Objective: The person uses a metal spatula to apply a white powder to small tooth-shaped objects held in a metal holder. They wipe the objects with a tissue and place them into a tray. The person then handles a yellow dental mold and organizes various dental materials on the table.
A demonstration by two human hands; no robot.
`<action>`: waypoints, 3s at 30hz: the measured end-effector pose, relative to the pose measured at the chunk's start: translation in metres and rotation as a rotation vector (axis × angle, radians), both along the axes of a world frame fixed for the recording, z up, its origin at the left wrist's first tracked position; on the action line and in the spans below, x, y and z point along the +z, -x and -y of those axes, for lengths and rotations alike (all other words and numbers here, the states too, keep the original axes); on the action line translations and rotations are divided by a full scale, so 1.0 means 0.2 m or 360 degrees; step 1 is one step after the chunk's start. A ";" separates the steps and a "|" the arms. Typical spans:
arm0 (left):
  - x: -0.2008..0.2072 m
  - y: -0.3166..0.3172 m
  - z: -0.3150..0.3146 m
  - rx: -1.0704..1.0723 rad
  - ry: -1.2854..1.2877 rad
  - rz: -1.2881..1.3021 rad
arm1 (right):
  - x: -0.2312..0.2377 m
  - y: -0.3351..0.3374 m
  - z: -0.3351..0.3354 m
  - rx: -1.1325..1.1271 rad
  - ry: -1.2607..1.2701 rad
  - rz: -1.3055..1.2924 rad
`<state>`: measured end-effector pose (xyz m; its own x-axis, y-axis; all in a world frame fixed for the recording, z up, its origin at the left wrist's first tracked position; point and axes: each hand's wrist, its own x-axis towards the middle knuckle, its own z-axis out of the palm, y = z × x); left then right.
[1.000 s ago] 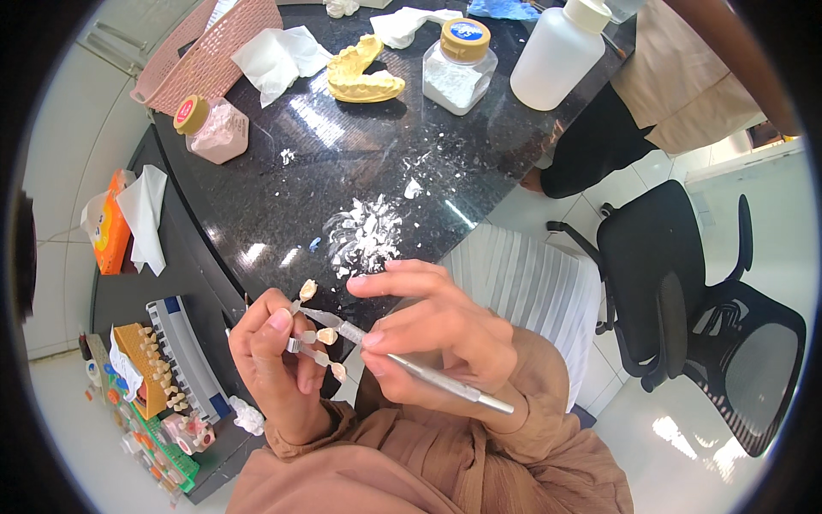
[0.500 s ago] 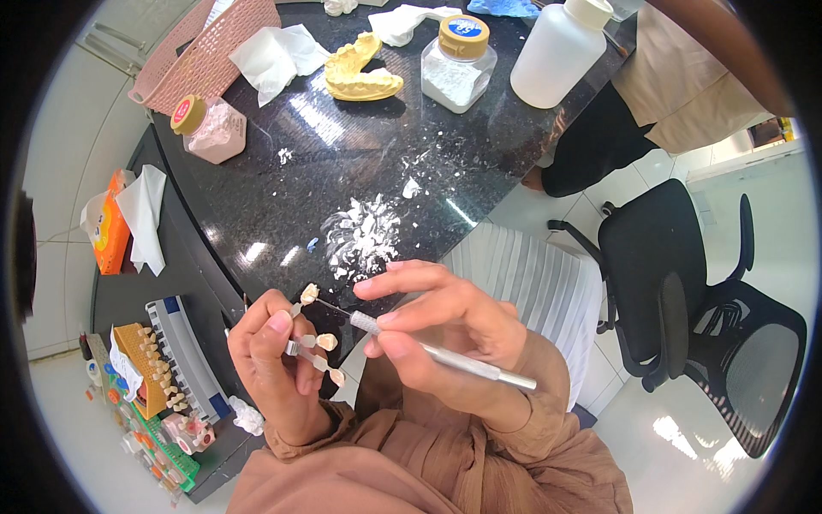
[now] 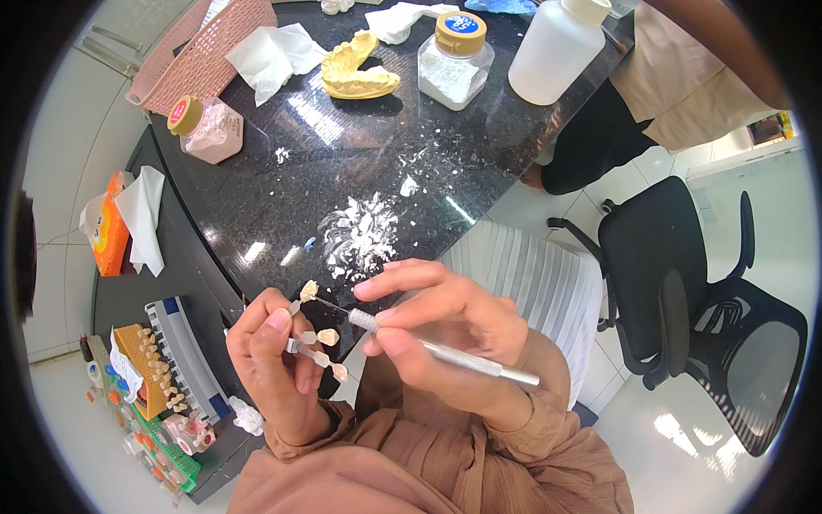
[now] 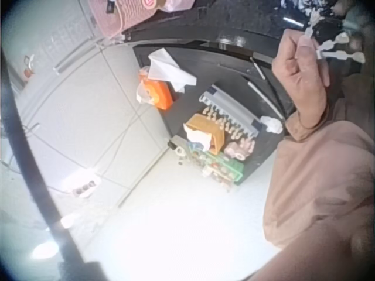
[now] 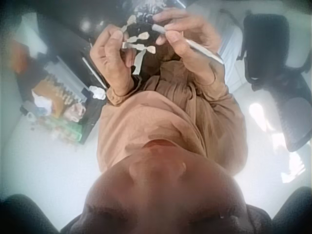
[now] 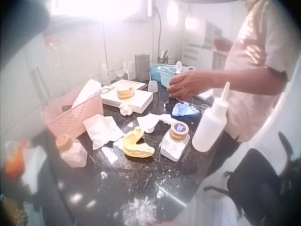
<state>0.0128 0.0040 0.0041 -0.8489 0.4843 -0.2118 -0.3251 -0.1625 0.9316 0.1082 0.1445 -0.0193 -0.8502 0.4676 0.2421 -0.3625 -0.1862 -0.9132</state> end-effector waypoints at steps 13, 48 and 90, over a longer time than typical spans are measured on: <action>-0.04 -0.01 -0.01 0.0030 0.0003 -0.0166 | 0.01 0.00 -0.01 -0.0026 -0.0127 0.0039; -0.07 -0.02 0.00 0.0098 0.0199 -0.0399 | 0.04 0.02 -0.04 -0.0138 -0.0289 0.0097; -0.11 -0.05 -0.02 0.0212 0.0687 -0.1656 | 0.13 -0.02 -0.06 -0.0123 -0.0146 0.0241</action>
<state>0.0222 0.0090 -0.0186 -0.7495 0.4344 0.4996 0.6359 0.2625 0.7257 0.1113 0.1561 0.0069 -0.8424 0.5150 0.1586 -0.2294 -0.0765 -0.9703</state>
